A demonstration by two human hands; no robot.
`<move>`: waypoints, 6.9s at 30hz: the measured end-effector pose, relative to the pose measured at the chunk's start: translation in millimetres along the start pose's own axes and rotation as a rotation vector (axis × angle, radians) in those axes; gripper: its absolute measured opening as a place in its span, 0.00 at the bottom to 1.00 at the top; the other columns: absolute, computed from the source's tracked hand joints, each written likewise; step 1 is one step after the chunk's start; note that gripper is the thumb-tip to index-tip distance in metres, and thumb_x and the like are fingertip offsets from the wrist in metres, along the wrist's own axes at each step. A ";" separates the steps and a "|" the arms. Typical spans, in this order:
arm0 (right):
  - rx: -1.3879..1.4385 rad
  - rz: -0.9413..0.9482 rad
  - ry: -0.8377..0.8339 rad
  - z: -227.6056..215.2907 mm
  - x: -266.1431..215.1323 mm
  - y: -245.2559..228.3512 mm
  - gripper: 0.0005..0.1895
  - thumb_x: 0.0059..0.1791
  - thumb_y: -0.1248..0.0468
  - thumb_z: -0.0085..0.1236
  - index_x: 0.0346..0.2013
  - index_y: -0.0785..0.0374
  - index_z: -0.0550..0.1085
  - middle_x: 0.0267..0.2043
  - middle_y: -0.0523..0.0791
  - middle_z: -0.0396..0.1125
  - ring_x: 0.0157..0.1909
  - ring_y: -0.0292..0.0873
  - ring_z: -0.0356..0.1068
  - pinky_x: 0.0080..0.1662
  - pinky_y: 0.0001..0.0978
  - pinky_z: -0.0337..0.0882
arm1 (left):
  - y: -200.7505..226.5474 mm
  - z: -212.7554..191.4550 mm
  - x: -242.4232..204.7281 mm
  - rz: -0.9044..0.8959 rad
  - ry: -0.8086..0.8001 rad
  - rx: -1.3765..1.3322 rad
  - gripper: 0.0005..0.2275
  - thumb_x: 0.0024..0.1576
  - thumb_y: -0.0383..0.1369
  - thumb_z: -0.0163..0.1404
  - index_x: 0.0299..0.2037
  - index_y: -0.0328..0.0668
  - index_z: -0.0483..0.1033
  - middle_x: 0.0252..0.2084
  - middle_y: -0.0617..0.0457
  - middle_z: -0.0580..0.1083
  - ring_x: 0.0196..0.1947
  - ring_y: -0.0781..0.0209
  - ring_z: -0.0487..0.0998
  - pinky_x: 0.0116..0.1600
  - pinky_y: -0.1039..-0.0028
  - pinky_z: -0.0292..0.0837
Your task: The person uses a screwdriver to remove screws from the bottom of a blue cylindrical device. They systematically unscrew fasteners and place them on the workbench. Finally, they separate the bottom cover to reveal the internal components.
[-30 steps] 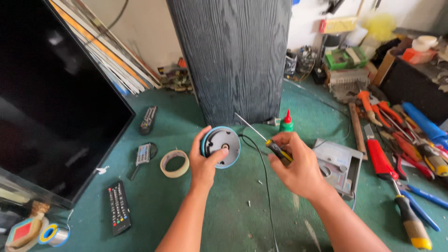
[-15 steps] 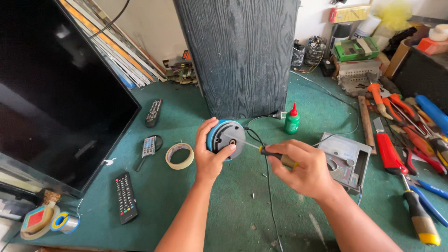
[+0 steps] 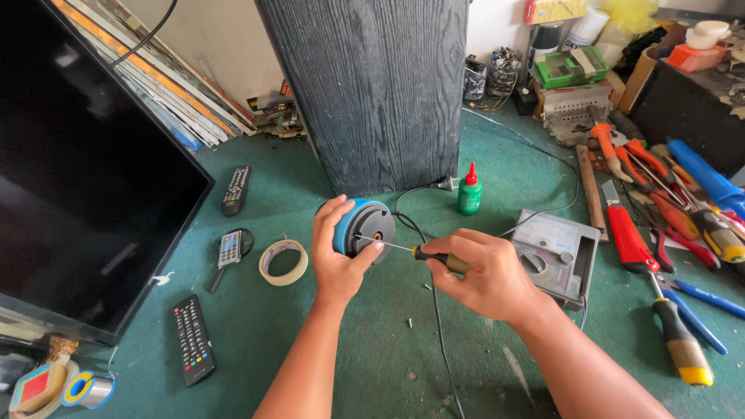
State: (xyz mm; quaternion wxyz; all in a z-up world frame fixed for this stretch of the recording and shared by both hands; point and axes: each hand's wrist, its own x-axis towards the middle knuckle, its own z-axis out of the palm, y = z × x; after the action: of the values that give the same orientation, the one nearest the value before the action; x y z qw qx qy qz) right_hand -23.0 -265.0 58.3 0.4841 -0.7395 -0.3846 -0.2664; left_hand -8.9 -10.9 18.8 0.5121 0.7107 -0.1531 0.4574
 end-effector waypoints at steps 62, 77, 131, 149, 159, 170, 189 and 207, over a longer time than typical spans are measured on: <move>-0.216 0.218 -0.322 33.1 -17.6 47.8 0.10 0.57 0.59 0.53 0.38 0.62 0.74 0.34 0.49 0.71 0.40 0.55 0.71 0.44 0.50 0.70 | 28.5 30.0 -17.0 0.300 -0.286 0.840 0.30 0.35 0.36 0.67 0.54 0.65 0.80 0.64 0.60 0.74 0.69 0.53 0.73 0.69 0.23 0.48; -0.341 0.242 -0.256 52.2 -21.2 53.1 0.05 0.53 0.59 0.63 0.39 0.54 0.77 0.34 0.44 0.72 0.37 0.52 0.79 0.37 0.44 0.79 | 16.9 27.6 -19.5 0.405 -0.167 0.688 0.31 0.35 0.27 0.68 0.55 0.56 0.80 0.60 0.53 0.75 0.64 0.46 0.75 0.63 0.15 0.43; -0.166 0.224 -0.012 21.9 -8.6 39.1 0.13 0.52 0.57 0.69 0.51 0.49 0.81 0.35 0.47 0.72 0.33 0.51 0.74 0.38 0.42 0.74 | -8.8 -14.7 0.8 -0.259 -0.002 0.018 0.31 0.39 0.25 0.70 0.59 0.47 0.80 0.64 0.49 0.75 0.68 0.50 0.75 0.73 0.56 0.65; -0.052 0.096 -0.110 12.3 0.5 5.5 0.14 0.47 0.70 0.66 0.47 0.58 0.84 0.38 0.50 0.77 0.24 0.49 0.75 0.24 0.36 0.75 | -8.0 -5.7 0.1 -0.161 -0.053 0.045 0.30 0.37 0.25 0.70 0.56 0.47 0.82 0.64 0.49 0.73 0.66 0.50 0.74 0.74 0.56 0.63; -0.042 0.358 -0.223 7.0 7.5 -4.1 0.13 0.49 0.65 0.66 0.49 0.56 0.85 0.37 0.51 0.79 0.31 0.52 0.81 0.31 0.40 0.78 | -17.5 -2.9 -4.5 0.047 -0.072 0.267 0.30 0.38 0.30 0.70 0.56 0.59 0.82 0.63 0.56 0.74 0.66 0.46 0.75 0.66 0.53 0.62; -0.334 0.436 -0.340 20.6 -0.3 7.3 0.15 0.48 0.53 0.68 0.47 0.47 0.77 0.45 0.41 0.78 0.40 0.53 0.80 0.44 0.48 0.80 | -6.5 -0.2 -6.8 0.201 -0.059 0.548 0.30 0.35 0.29 0.67 0.53 0.63 0.82 0.61 0.58 0.75 0.65 0.45 0.74 0.63 0.29 0.46; -0.369 0.256 -0.253 42.5 -26.2 62.2 0.09 0.44 0.58 0.68 0.38 0.51 0.78 0.32 0.42 0.68 0.38 0.54 0.77 0.41 0.50 0.77 | 17.6 24.9 -26.0 0.331 -0.164 0.653 0.33 0.33 0.23 0.64 0.54 0.60 0.80 0.61 0.56 0.74 0.67 0.46 0.72 0.60 0.11 0.41; -0.220 0.371 -0.332 43.2 -18.9 49.6 0.10 0.55 0.57 0.56 0.38 0.59 0.79 0.31 0.50 0.72 0.37 0.63 0.76 0.36 0.52 0.76 | 21.0 34.2 -24.5 0.413 -0.183 0.706 0.31 0.35 0.23 0.63 0.53 0.59 0.81 0.59 0.55 0.74 0.66 0.47 0.72 0.58 0.09 0.44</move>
State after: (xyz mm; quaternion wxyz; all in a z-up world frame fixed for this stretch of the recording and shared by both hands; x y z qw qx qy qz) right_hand 8.3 -242.8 1.6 0.3717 -0.8791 -0.2851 -0.0884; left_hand -19.5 -55.8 9.4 0.1190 0.8348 -0.1711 0.5096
